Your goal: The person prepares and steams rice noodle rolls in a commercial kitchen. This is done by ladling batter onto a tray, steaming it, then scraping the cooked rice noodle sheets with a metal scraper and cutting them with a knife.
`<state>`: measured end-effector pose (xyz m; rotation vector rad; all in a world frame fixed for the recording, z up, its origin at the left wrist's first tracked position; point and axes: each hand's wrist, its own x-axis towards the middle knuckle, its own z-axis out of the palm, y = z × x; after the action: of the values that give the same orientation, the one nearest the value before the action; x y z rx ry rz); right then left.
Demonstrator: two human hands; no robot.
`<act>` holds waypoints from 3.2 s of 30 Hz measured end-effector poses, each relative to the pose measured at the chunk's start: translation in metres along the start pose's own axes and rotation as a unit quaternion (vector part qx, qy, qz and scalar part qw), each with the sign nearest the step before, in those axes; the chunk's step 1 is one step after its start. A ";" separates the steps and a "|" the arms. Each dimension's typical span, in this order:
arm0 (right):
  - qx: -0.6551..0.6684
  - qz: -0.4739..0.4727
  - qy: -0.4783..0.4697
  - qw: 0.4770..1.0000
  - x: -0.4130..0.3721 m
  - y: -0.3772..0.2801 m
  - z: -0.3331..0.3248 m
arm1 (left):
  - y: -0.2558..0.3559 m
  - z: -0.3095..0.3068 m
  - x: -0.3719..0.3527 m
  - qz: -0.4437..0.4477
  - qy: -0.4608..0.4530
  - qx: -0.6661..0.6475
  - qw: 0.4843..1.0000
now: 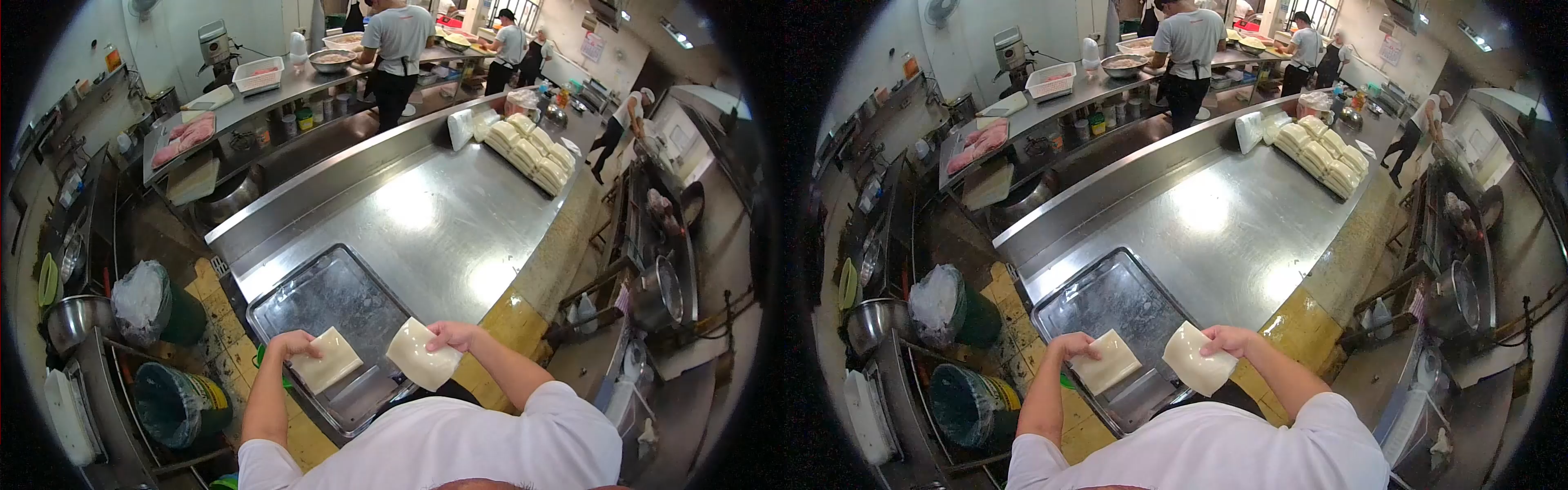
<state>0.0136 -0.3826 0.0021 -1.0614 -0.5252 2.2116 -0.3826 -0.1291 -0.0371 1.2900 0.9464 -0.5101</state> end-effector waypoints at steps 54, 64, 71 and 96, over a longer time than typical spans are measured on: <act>0.228 -0.331 0.246 0.882 -0.490 -0.005 -0.440 | 0.599 0.288 0.305 0.166 -0.054 -0.266 0.948; 0.235 -0.278 0.297 0.883 -0.574 -0.125 -0.569 | 0.837 0.273 0.449 0.209 -0.095 -0.214 0.950; 0.200 -0.274 0.270 0.901 -0.589 -0.222 -0.659 | 0.996 0.271 0.498 0.259 -0.058 -0.151 0.952; 0.153 -0.122 0.125 0.973 -0.655 -0.460 -0.994 | 1.209 0.241 0.696 0.075 0.193 0.122 0.971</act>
<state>1.2886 -0.4124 0.0369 -1.0292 -0.1821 1.8383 1.0153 0.0599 0.0852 1.7112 1.1198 -0.2651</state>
